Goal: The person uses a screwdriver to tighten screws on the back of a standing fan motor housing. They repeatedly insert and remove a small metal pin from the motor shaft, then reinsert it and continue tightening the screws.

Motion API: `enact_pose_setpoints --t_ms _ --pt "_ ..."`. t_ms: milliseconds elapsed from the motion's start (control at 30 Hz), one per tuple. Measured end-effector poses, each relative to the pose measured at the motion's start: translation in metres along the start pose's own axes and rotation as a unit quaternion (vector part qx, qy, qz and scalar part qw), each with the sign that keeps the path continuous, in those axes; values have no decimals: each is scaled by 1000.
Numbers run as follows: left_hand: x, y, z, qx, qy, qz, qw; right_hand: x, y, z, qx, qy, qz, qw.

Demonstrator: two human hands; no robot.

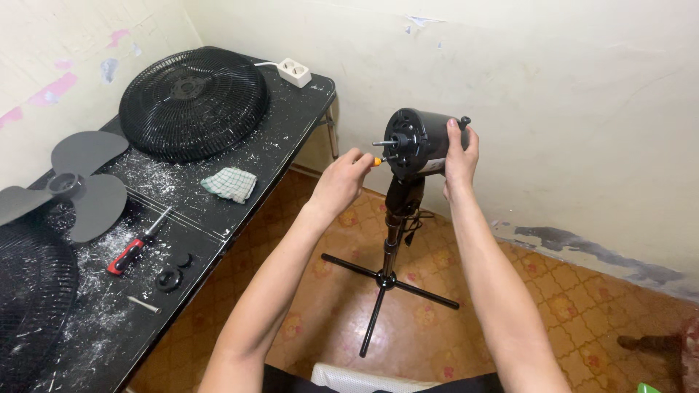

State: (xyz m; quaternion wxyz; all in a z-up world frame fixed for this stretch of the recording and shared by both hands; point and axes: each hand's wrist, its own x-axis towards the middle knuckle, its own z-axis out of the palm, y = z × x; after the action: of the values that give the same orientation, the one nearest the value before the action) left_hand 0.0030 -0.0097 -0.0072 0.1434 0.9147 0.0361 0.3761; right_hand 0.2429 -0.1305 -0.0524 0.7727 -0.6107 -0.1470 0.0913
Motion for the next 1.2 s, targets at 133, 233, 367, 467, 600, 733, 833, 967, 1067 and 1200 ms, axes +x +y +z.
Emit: enact_pose_setpoints --t_ms 133,233,367,467,600,733,833,967,1067,1200 --pt "-4 -2 3 -32 -27 -56 998 2 6 -1 19 -7 -11 1000" --pt "3 -12 0 -50 -63 -65 995 2 7 -1 21 -3 -7 1000" --pt "6 -14 -2 -39 -86 -65 993 -1 4 0 25 0 -16 1000" --pt "9 -8 5 19 -32 -19 999 1 0 6 7 22 -16 1000" --pt "7 -8 12 24 13 -14 1000 10 -4 11 2 20 5 1000" --pt "10 -19 14 -46 22 -37 998 18 -5 15 5 20 5 1000" --pt "16 -28 12 -64 -19 -81 994 20 0 17 29 13 11 999" --pt "24 -33 10 -40 -122 -168 977 24 9 18 -6 24 -2 1000" --pt "25 -31 8 2 -74 -119 990 24 20 14 6 -5 -21 1000" --pt "25 -29 2 -9 -40 -113 993 3 45 12 17 -175 -291 940"
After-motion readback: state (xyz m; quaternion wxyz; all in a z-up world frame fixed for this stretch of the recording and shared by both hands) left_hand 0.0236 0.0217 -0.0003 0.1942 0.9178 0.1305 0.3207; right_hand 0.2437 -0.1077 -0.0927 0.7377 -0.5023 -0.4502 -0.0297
